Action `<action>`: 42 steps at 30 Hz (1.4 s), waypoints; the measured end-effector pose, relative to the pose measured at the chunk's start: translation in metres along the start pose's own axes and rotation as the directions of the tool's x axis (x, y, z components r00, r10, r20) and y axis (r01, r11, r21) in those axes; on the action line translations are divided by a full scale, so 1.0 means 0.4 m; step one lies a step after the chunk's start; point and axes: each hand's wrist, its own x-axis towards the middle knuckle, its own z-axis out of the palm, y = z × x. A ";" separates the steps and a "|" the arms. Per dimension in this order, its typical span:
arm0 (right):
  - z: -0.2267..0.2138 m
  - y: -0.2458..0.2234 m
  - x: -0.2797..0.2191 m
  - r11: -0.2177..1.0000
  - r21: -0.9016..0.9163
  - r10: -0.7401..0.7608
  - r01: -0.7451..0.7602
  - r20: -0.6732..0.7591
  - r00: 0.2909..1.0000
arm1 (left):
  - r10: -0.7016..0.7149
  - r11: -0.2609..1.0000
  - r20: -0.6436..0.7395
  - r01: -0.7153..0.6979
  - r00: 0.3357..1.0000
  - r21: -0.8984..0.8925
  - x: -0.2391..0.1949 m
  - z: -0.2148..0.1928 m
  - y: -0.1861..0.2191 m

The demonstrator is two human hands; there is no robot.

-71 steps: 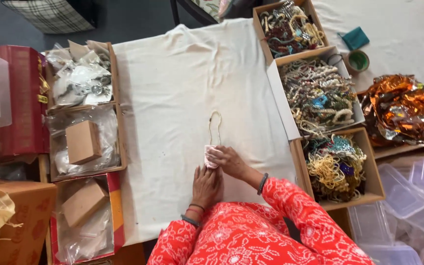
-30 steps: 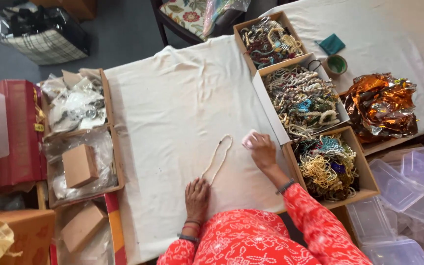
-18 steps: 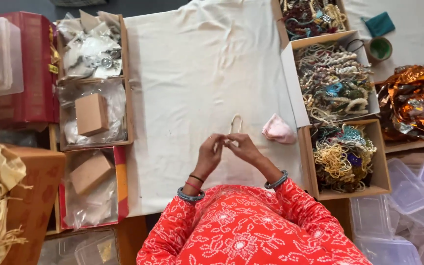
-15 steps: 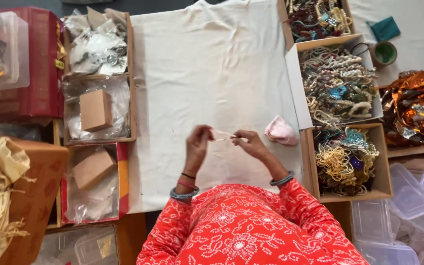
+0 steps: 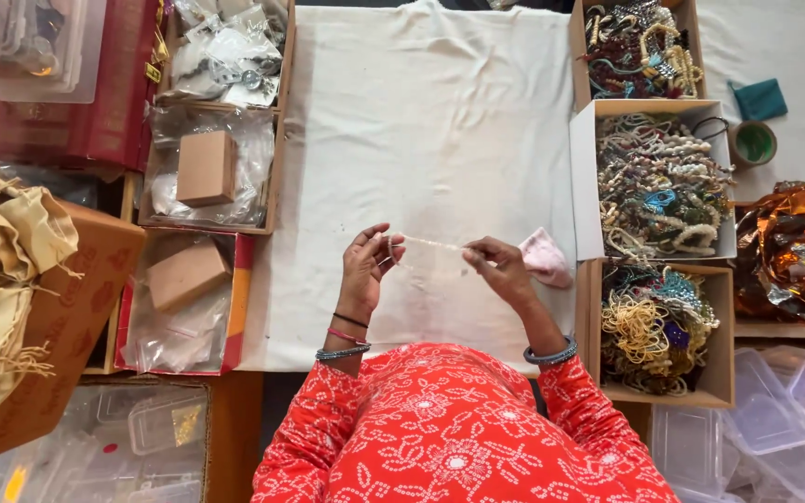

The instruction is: The person cleans a small white jewelry item with a pink cloth on a white cloth-covered table. They then place the item into a small beige drawstring pouch and tie it closed. Finally, they place the pouch into a small clear plastic container and close the lid.

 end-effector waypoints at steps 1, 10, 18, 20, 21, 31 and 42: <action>0.012 -0.046 -0.005 1.000 0.000 -0.006 0.006 -0.004 1.000 | 0.002 1.000 0.006 -0.002 1.000 0.003 -0.009 0.017 0.006; 0.126 -0.254 -0.005 0.877 -0.322 -0.329 0.358 0.141 0.934 | -0.193 0.949 0.347 0.085 0.918 0.304 -0.041 0.109 0.082; 0.194 -0.185 -0.045 0.990 -0.050 -0.138 0.135 -0.059 0.989 | -0.325 0.940 0.512 0.216 0.795 0.263 -0.055 0.084 0.163; 0.217 -0.156 -0.063 0.994 -0.013 -0.109 0.108 -0.084 0.990 | -0.336 0.940 0.529 0.239 0.779 0.245 -0.052 0.073 0.164; 0.228 -0.140 -0.070 0.996 0.025 -0.081 0.083 -0.089 0.993 | -0.334 0.942 0.537 0.256 0.775 0.216 -0.050 0.068 0.165; 0.242 0.074 -0.133 0.961 0.273 0.018 0.045 -0.225 0.974 | -0.151 0.942 0.541 0.286 0.827 -0.175 -0.061 0.103 0.179; 0.118 -0.163 -0.168 0.926 -0.253 -0.320 0.279 -0.136 0.938 | 0.027 0.991 0.349 -0.071 0.937 0.113 -0.111 0.210 0.134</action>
